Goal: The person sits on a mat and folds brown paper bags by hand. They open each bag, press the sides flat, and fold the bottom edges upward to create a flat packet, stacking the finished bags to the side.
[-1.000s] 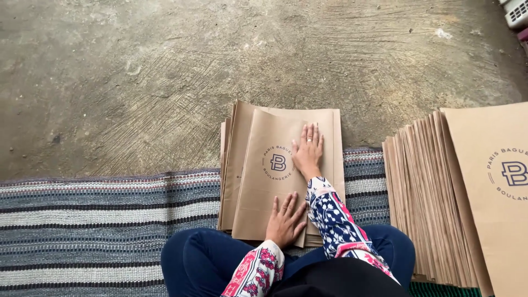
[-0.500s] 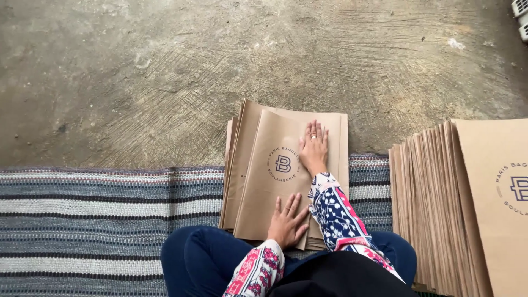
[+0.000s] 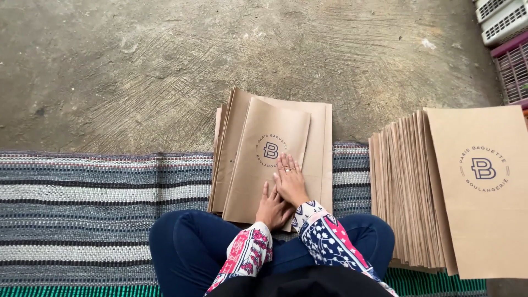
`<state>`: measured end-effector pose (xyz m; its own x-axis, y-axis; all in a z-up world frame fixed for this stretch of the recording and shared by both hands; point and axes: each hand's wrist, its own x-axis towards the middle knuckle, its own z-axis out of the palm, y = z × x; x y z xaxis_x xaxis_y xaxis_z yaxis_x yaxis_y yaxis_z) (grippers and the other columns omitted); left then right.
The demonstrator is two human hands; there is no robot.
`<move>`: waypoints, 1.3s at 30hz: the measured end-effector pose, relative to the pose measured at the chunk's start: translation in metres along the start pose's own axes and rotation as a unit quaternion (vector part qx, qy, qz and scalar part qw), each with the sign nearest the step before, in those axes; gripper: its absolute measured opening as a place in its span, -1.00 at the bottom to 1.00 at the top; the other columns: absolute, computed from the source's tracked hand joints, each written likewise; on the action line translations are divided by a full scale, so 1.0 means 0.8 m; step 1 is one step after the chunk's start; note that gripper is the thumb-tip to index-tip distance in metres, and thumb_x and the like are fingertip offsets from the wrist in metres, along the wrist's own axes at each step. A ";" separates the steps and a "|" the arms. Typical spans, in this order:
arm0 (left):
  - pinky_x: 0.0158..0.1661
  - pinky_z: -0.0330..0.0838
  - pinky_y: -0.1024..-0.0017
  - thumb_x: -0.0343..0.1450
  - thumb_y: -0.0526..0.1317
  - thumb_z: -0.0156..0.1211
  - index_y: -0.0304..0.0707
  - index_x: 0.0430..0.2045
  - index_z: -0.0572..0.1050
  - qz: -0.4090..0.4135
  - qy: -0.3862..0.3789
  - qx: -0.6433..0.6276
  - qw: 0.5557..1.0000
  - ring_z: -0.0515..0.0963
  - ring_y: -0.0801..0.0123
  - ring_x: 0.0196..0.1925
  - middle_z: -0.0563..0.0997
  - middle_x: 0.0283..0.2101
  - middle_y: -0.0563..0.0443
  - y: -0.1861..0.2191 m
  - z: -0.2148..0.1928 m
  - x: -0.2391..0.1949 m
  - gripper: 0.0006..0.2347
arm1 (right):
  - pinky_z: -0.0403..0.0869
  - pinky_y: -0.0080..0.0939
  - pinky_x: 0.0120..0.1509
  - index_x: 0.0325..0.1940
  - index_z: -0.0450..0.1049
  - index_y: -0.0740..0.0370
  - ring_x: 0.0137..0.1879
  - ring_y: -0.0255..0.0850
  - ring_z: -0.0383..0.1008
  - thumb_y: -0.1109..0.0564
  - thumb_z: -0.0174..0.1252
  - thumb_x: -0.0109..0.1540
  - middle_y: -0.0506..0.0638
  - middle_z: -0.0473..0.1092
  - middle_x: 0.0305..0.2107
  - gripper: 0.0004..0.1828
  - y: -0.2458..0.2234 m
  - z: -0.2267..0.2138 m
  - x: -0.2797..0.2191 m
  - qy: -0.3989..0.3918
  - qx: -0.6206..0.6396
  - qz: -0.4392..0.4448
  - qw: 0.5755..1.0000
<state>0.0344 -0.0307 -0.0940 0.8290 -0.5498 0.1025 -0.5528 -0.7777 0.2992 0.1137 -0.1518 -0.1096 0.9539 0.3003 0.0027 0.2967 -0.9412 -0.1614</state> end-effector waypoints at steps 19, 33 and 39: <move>0.39 -0.46 -0.28 0.53 0.27 -0.56 0.17 0.46 -0.02 0.022 0.014 0.042 0.999 -0.25 -0.04 0.58 -0.18 0.55 -0.24 -0.007 -0.007 0.006 -0.43 | -0.42 0.01 0.64 0.60 -0.18 0.07 0.64 -0.01 -0.37 -0.18 -0.49 0.39 0.05 -0.26 0.54 -0.30 0.069 -0.057 0.196 -0.037 0.066 0.140 0.987; 0.32 -0.06 -0.32 0.54 0.03 -0.14 0.11 0.46 0.02 0.053 -0.053 0.007 0.997 0.09 -0.20 0.49 0.05 0.52 -0.20 0.006 -0.003 -0.060 -0.47 | -0.38 0.01 0.64 0.60 -0.32 0.14 0.64 -0.09 -0.50 -0.18 -0.51 0.39 0.03 -0.42 0.55 -0.27 0.053 -0.085 0.177 -0.123 0.060 0.103 0.985; 0.35 -0.16 -0.36 0.39 0.13 0.12 0.17 0.44 0.06 0.035 -0.076 -0.005 0.996 -0.02 -0.19 0.53 0.01 0.54 -0.13 0.004 0.021 -0.056 -0.32 | -0.39 0.02 0.65 0.62 -0.21 0.04 0.65 -0.14 -0.43 -0.20 -0.49 0.43 -0.06 -0.31 0.56 -0.32 0.040 -0.031 0.127 -0.055 0.035 0.097 0.993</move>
<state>-0.0061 -0.0137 -0.1131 0.7660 -0.6425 -0.0212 -0.6068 -0.7336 0.3060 0.2212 -0.1549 -0.0903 0.9809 0.1322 -0.1424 0.0996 -0.9713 -0.2161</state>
